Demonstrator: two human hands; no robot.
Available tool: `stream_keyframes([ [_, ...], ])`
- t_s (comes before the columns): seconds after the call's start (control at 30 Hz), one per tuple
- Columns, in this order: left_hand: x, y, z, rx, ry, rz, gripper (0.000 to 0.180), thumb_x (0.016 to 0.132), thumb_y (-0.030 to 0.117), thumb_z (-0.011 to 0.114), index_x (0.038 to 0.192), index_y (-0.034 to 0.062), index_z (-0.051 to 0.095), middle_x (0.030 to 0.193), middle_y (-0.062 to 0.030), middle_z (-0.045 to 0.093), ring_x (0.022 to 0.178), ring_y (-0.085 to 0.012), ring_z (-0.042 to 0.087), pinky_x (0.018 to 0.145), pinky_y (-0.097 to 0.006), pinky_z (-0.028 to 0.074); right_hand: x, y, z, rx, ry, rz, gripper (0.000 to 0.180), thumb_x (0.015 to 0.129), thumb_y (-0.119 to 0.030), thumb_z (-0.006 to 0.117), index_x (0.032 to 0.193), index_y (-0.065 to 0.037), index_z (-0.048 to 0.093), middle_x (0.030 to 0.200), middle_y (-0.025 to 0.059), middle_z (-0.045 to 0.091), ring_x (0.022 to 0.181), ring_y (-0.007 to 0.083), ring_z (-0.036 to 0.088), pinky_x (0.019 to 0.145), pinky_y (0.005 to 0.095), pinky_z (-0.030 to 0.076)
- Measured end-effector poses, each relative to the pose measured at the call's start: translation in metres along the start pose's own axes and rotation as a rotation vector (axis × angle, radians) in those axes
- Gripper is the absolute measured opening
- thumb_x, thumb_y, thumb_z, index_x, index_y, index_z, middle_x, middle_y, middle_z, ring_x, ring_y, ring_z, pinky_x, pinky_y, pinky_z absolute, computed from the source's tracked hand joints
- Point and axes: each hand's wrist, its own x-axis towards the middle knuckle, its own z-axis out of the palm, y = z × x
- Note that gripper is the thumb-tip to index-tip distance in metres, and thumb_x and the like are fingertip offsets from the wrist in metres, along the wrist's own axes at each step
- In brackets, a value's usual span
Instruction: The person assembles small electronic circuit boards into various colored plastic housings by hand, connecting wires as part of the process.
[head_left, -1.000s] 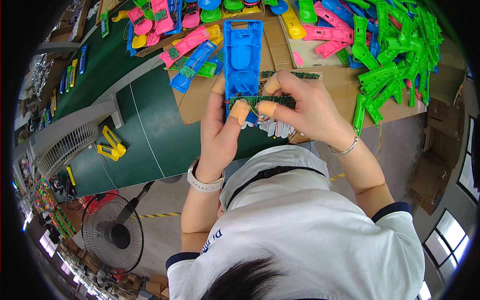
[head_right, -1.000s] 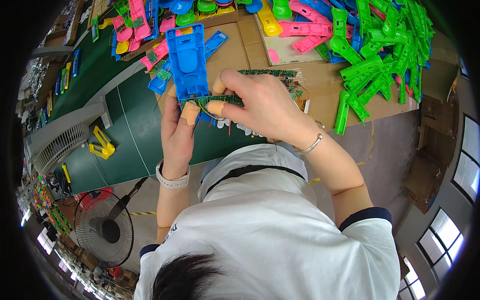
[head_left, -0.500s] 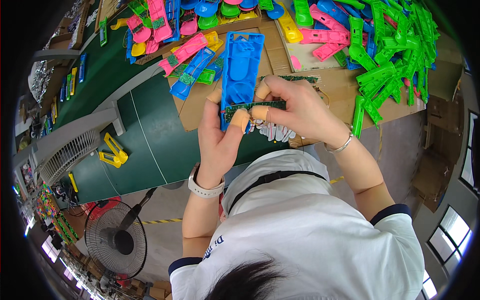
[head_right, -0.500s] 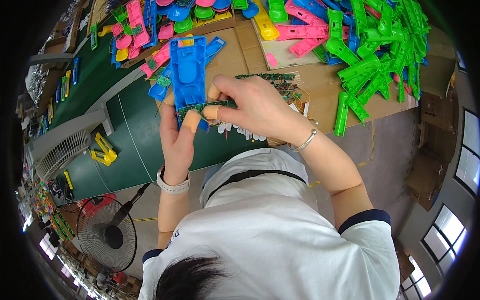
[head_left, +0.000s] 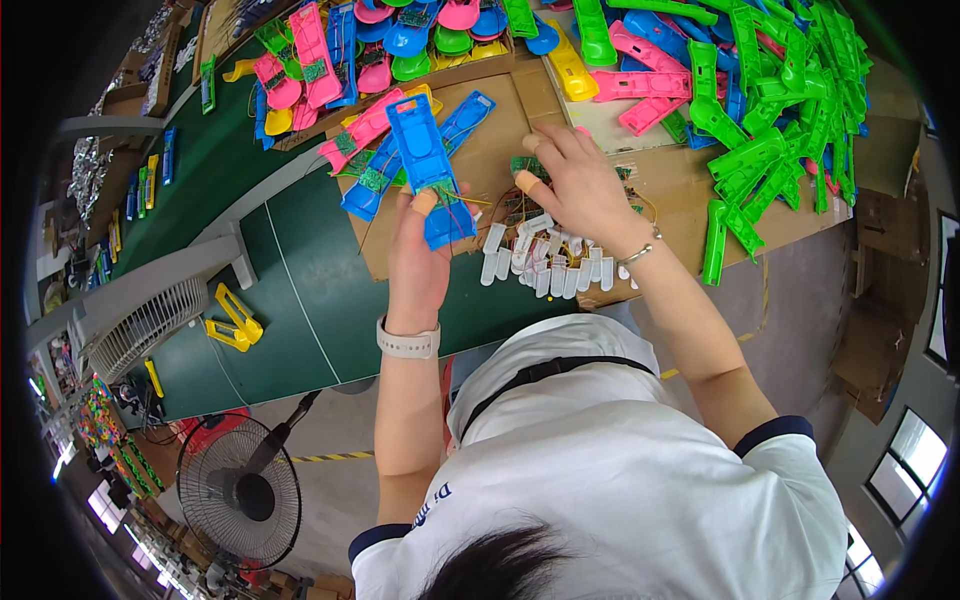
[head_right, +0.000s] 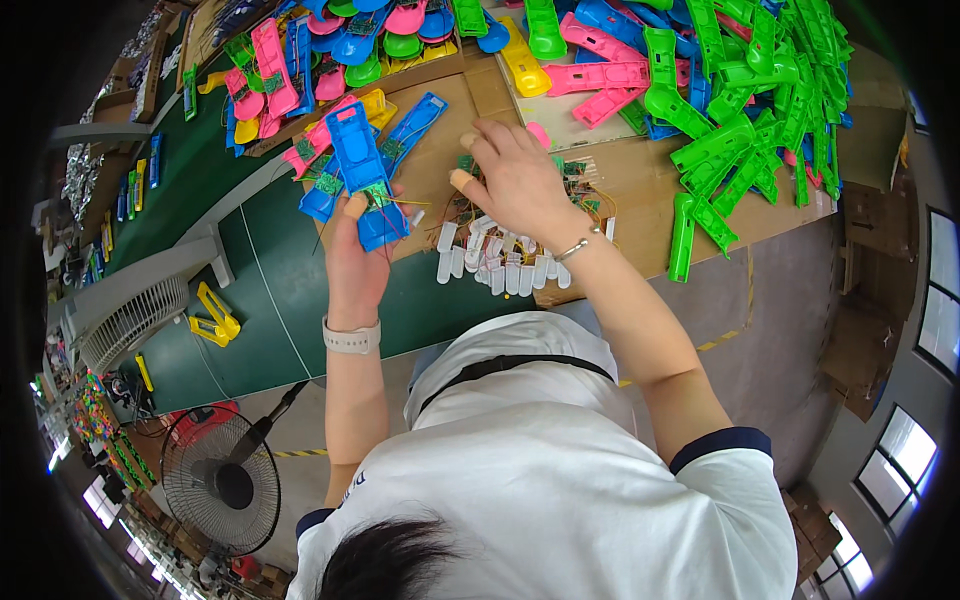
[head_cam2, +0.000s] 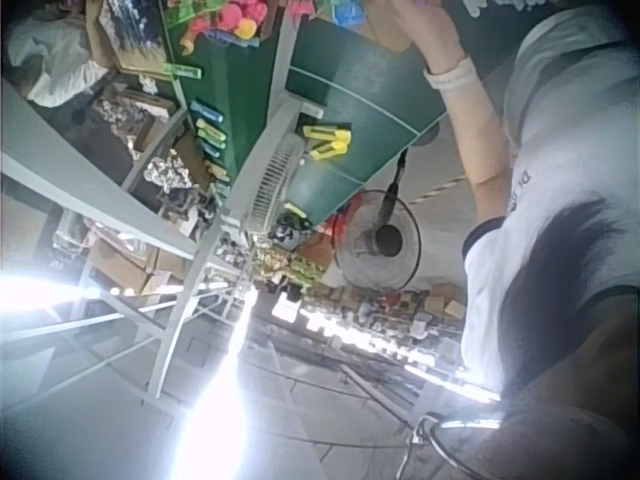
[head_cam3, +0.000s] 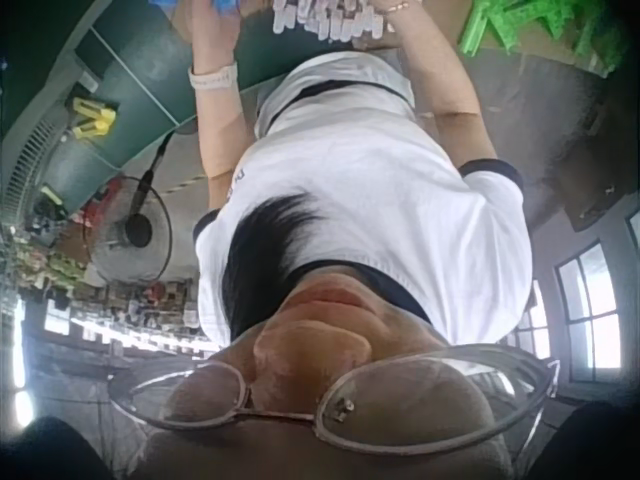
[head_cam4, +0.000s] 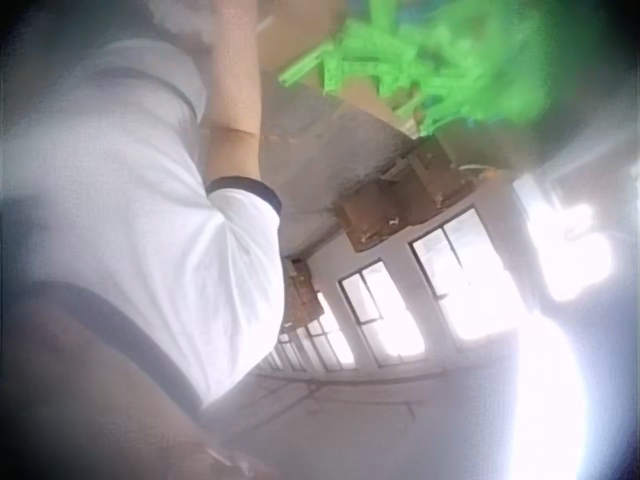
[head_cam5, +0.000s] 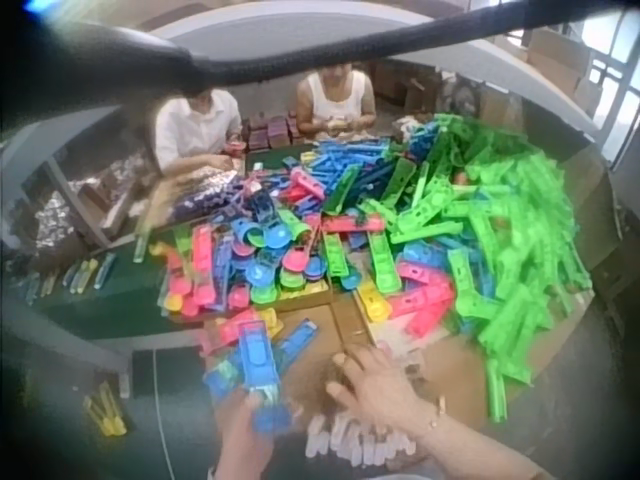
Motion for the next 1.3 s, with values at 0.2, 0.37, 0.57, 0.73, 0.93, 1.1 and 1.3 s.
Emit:
stream_keyframes([
  [0.2, 0.001, 0.01, 0.009, -0.208, -0.215, -0.024, 0.035, 0.091, 0.02, 0.044, 0.122, 0.005, 0.041, 0.113, -0.0147, 0.056, 0.096, -0.0223, 0.059, 0.084, -0.036, 0.048, -0.018, -0.023, 0.019, 1.436, -0.488, 0.4, 0.053, 0.09, -0.028, 0.055, 0.134, -0.003, 0.037, 0.126, 0.0131, 0.049, 0.114, 0.0201, 0.048, 0.092, 0.0352, 0.041],
  [0.37, 0.014, 0.011, -0.001, 0.091, 0.008, 0.17, 0.038, 0.089, 0.017, 0.044, 0.124, 0.0021, 0.043, 0.109, -0.0105, 0.057, 0.098, -0.0194, 0.057, 0.087, -0.034, 0.044, -0.036, -0.057, -0.019, 1.376, -0.562, 0.538, 0.052, 0.091, -0.019, 0.055, 0.135, -0.003, 0.032, 0.098, 0.0079, 0.06, 0.085, 0.0123, 0.056, 0.075, 0.0259, 0.046],
  [0.57, 0.01, 0.002, -0.009, 0.478, -0.03, 0.278, 0.034, 0.088, 0.014, 0.045, 0.121, 0.0048, 0.046, 0.11, -0.0059, 0.054, 0.101, -0.0144, 0.053, 0.089, -0.028, 0.041, -0.01, -0.067, -0.064, 1.565, -0.317, 0.241, 0.049, 0.089, -0.01, 0.053, 0.134, -0.006, 0.035, 0.107, 0.0113, 0.061, 0.091, 0.0156, 0.058, 0.076, 0.0276, 0.047],
  [0.73, -0.016, -0.013, -0.004, 0.504, -0.112, 0.301, 0.046, 0.087, 0.003, 0.041, 0.132, 0.0006, 0.039, 0.107, -0.0047, 0.056, 0.089, -0.0117, 0.052, 0.077, -0.026, 0.044, 0.022, -0.063, -0.079, 1.641, -0.277, 0.433, 0.036, 0.091, -0.015, 0.052, 0.123, 0.0, 0.046, 0.091, 0.0104, 0.064, 0.076, 0.0136, 0.06, 0.064, 0.0248, 0.048],
  [0.93, -0.027, -0.026, -0.017, 0.671, -0.144, 0.409, 0.047, 0.077, 0.002, 0.045, 0.124, -0.0032, 0.045, 0.096, -0.0083, 0.059, 0.079, -0.0136, 0.054, 0.071, -0.025, 0.044, 0.019, -0.036, -0.06, 1.747, -0.652, 0.829, 0.039, 0.091, -0.036, 0.054, 0.075, -0.001, 0.061, 0.042, -0.0006, 0.04, 0.037, 0.0067, 0.03, 0.037, 0.0238, 0.021],
  [1.1, -0.034, -0.022, -0.014, 0.948, -0.146, 0.5, 0.045, 0.074, -0.001, 0.049, 0.119, -0.0056, 0.049, 0.093, -0.0149, 0.061, 0.078, -0.0242, 0.059, 0.072, -0.03, 0.047, 0.019, -0.029, -0.069, 1.885, -0.706, 0.907, 0.037, 0.09, -0.035, 0.057, 0.077, -0.001, 0.059, 0.05, 0.0027, 0.05, 0.039, 0.0081, 0.04, 0.035, 0.0225, 0.029],
  [1.3, -0.039, -0.018, -0.006, 0.989, -0.201, 0.438, 0.044, 0.075, -0.001, 0.049, 0.118, -0.0056, 0.05, 0.083, -0.0124, 0.061, 0.068, -0.0206, 0.058, 0.065, -0.029, 0.047, 0.001, -0.039, -0.074, 1.974, -0.534, 1.01, 0.023, 0.091, -0.026, 0.058, 0.098, -0.005, 0.054, 0.071, 0.0041, 0.058, 0.055, 0.0098, 0.052, 0.044, 0.0221, 0.039],
])
